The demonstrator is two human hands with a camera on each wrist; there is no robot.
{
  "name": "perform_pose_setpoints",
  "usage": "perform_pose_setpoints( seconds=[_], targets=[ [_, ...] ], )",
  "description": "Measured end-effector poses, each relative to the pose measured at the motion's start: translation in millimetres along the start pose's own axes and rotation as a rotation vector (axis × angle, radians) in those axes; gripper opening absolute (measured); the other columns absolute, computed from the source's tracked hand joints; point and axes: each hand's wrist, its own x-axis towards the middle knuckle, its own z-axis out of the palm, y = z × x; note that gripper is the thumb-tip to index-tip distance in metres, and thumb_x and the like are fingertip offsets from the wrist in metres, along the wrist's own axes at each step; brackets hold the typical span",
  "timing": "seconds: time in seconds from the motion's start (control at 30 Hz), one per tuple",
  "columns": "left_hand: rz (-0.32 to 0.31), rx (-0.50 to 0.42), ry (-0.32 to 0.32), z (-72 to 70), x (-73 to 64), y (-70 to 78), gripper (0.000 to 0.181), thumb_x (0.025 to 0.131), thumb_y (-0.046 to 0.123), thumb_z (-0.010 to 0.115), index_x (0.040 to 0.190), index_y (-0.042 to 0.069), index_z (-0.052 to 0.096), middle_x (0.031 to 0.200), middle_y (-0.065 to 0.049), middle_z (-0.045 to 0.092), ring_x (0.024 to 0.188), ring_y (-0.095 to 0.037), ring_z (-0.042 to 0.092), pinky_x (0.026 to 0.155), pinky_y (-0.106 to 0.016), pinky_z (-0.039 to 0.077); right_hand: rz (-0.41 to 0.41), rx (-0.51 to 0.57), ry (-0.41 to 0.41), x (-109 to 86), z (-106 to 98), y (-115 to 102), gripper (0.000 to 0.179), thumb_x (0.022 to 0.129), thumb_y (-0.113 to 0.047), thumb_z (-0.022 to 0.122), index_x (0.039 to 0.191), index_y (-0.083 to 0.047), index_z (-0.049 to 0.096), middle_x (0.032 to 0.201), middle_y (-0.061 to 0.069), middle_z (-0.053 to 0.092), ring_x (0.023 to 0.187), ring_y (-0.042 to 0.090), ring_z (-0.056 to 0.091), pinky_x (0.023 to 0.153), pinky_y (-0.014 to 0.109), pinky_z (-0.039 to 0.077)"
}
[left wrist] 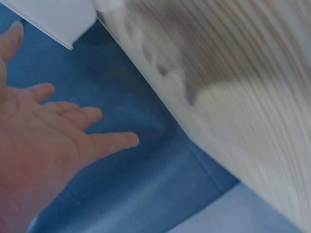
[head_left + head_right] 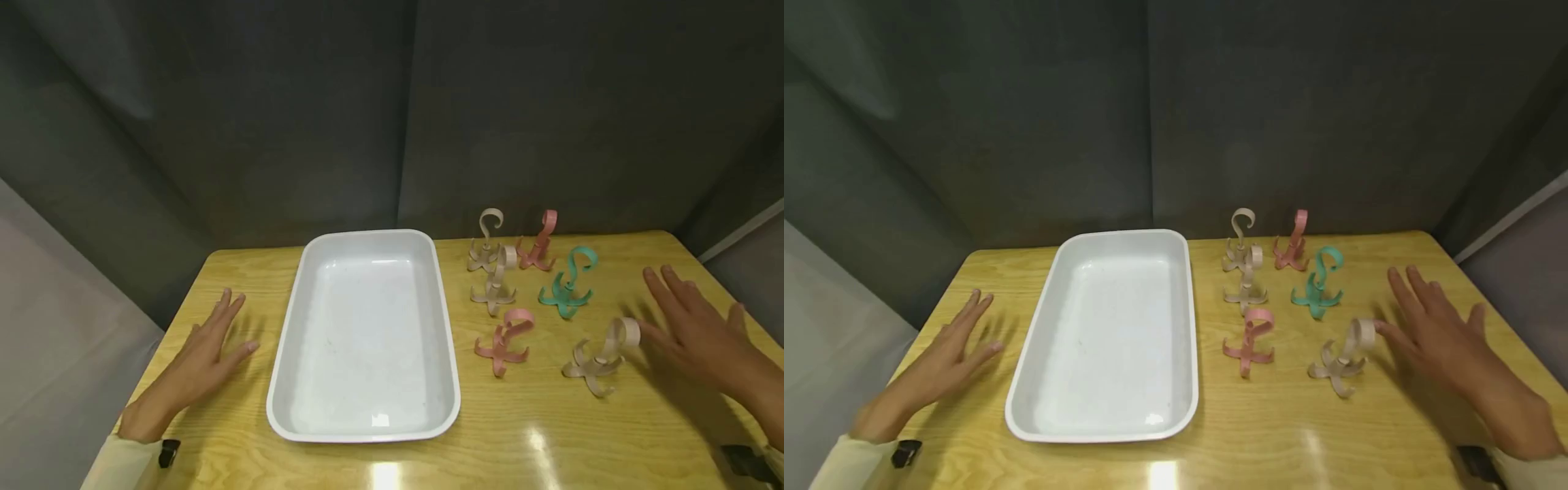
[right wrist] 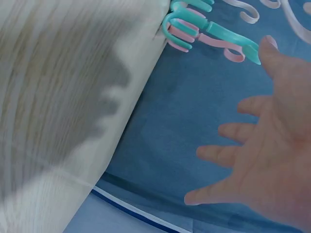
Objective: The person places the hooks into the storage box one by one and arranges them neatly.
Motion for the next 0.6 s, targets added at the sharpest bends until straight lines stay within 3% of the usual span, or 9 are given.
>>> perform_pose_setpoints(
  seconds=[0.13,0.27,0.43,0.6],
  targets=[
    [-0.017,-0.100,-0.029,0.7,-0.1,11.7,0.074,0.110,0.033,0.056,0.167,0.007,0.017,0.170,-0.025,0.009,0.152,-0.053,0.014,0.113,-0.079,0.020,-0.014,0.037,0.029,1.7,-4.5,-5.7,0.079,0.112,-0.031,0.051,0.168,-0.012,-0.002,0.168,0.031,-0.001,0.140,0.070,0.016,0.097,0.093,-0.009],
    [-0.052,-0.138,-0.050,4.2,-3.3,24.6,0.065,0.112,0.035,0.049,0.164,0.003,0.025,0.165,-0.026,0.028,0.147,-0.050,0.032,0.111,-0.072,0.034,-0.023,0.063,0.043,2.1,-6.9,-11.4,0.079,0.111,-0.026,0.055,0.168,-0.011,0.002,0.168,0.030,0.002,0.140,0.069,0.020,0.097,0.093,-0.008],
    [-0.060,-0.247,-0.064,10.5,-8.7,38.4,0.056,0.113,0.031,0.049,0.158,0.001,0.036,0.150,-0.023,0.050,0.126,-0.042,0.059,0.099,-0.057,0.054,-0.002,0.084,0.042,-0.1,-7.1,-15.4,0.078,0.111,-0.026,0.055,0.168,-0.009,0.004,0.168,0.031,0.003,0.143,0.066,0.015,0.099,0.091,-0.010],
    [-0.099,-0.324,-0.072,14.2,-12.4,48.1,0.051,0.112,0.030,0.052,0.154,0.001,0.043,0.133,-0.014,0.061,0.114,-0.029,0.065,0.088,-0.039,0.058,0.012,0.113,0.046,-3.4,-7.3,-17.9,0.077,0.110,-0.024,0.055,0.167,-0.004,0.007,0.167,0.034,0.006,0.145,0.065,0.013,0.100,0.090,-0.011]
  ],
)
